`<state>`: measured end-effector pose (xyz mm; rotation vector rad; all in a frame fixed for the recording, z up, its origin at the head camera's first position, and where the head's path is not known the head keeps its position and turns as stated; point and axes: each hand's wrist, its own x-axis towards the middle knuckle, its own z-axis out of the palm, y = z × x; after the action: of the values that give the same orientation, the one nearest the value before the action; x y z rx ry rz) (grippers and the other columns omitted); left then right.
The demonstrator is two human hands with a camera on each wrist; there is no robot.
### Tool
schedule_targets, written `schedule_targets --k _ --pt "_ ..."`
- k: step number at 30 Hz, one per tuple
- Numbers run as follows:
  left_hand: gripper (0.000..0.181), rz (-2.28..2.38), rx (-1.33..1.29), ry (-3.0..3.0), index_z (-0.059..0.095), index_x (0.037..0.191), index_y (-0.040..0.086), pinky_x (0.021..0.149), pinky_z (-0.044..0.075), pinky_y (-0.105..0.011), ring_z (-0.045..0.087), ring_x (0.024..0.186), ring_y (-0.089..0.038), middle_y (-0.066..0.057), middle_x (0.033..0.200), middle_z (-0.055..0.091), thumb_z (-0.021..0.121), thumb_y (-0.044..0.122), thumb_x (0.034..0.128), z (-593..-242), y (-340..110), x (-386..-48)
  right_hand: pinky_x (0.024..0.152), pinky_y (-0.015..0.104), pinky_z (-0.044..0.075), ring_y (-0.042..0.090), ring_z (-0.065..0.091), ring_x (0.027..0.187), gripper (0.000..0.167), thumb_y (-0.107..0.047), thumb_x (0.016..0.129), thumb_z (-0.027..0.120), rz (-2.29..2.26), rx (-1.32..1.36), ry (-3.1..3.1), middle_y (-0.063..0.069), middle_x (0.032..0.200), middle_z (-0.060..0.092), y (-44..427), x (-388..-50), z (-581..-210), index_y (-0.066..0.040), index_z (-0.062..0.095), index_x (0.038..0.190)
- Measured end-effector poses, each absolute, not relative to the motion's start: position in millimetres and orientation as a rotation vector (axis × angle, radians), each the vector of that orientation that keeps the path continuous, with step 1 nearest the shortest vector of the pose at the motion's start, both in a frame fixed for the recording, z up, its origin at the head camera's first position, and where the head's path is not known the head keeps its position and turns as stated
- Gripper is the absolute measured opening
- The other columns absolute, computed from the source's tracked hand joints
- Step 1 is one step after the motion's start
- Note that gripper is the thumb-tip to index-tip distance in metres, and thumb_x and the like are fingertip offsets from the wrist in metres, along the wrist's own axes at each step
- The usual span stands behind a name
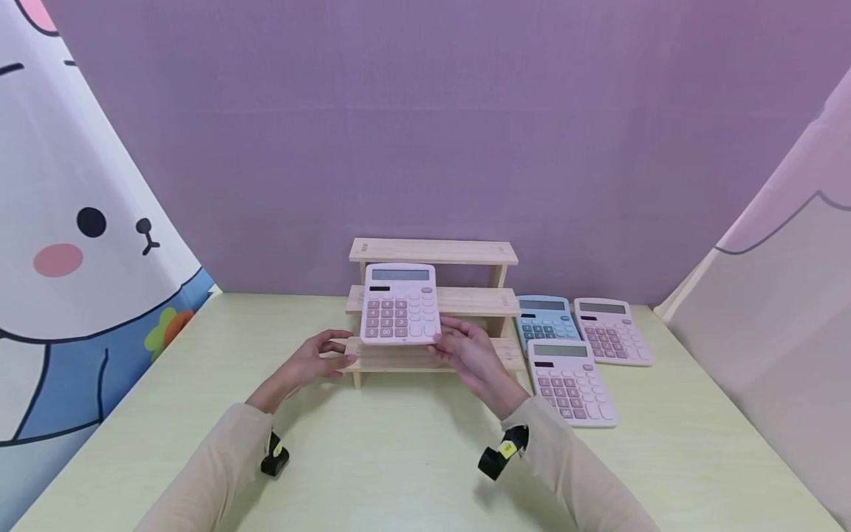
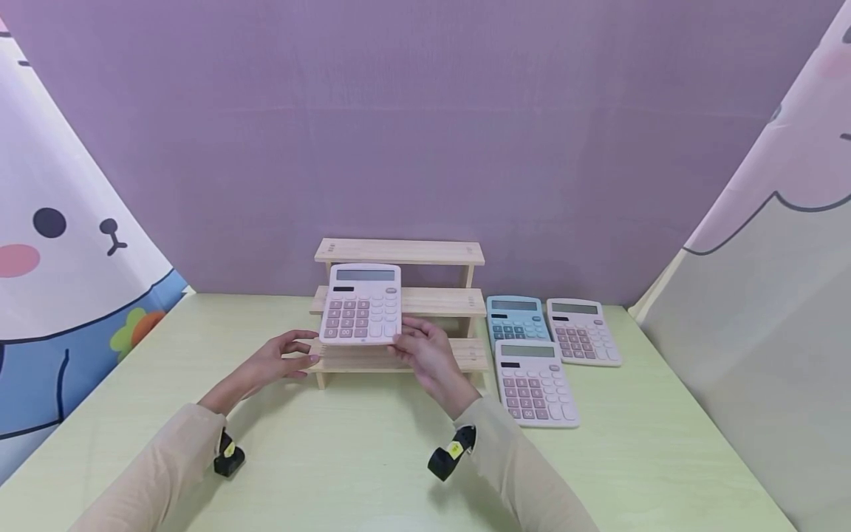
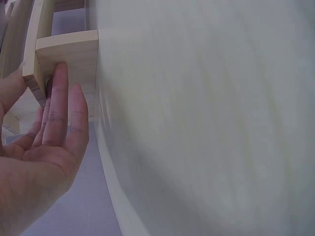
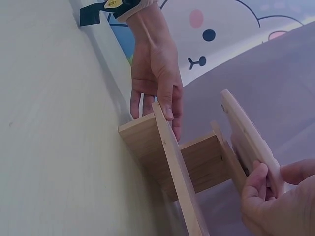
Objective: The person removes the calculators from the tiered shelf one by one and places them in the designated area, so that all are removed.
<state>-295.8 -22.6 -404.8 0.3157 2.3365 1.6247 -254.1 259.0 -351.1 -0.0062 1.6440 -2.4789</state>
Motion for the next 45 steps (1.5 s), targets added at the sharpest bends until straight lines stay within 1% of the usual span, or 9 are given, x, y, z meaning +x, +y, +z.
schedule_targets --k 13,23,32,38,45 --pt "0.062 1.618 0.306 2.341 0.034 0.136 0.004 0.081 0.056 -0.036 0.060 0.089 -0.017 -0.024 0.122 0.050 0.065 0.022 0.0852 -403 -23 -295 0.078 0.025 0.053 0.015 0.060 0.079 0.047 0.014 0.083 0.048 -2.458 -0.035 1.664 0.006 0.093 0.059 264 -250 -349 0.009 0.038 0.129" --pt "0.061 1.628 0.318 2.335 0.033 0.136 0.002 0.081 0.056 -0.038 0.060 0.088 -0.017 -0.024 0.121 0.050 0.064 0.019 0.0859 -404 -23 -295 0.082 0.028 0.052 0.015 0.061 0.080 0.048 0.014 0.083 0.048 -2.454 -0.036 1.679 0.005 0.092 0.060 270 -247 -350 0.008 0.038 0.129" --pt "0.059 1.644 0.315 2.329 0.035 0.135 0.002 0.080 0.056 -0.038 0.060 0.089 -0.016 -0.024 0.120 0.051 0.064 0.017 0.0859 -405 -23 -296 0.081 0.026 0.053 0.013 0.060 0.078 0.049 0.015 0.084 0.045 -2.449 -0.057 1.670 0.002 0.089 0.060 279 -244 -351 0.009 0.034 0.131" --pt "0.059 1.641 0.317 2.336 0.036 0.135 0.003 0.080 0.056 -0.037 0.060 0.089 -0.017 -0.024 0.120 0.051 0.064 0.019 0.0857 -405 -23 -295 0.084 0.028 0.053 0.013 0.060 0.079 0.050 0.015 0.083 0.047 -2.448 -0.039 1.669 0.002 0.089 0.060 284 -242 -353 0.008 0.034 0.131" --pt "0.061 1.633 0.306 2.333 0.035 0.136 0.004 0.081 0.056 -0.037 0.060 0.091 -0.018 -0.024 0.122 0.050 0.065 0.021 0.0853 -404 -22 -295 0.081 0.026 0.054 0.014 0.060 0.081 0.051 0.015 0.083 0.045 -2.456 -0.056 1.654 0.003 0.091 0.060 292 -238 -354 0.008 0.032 0.132"
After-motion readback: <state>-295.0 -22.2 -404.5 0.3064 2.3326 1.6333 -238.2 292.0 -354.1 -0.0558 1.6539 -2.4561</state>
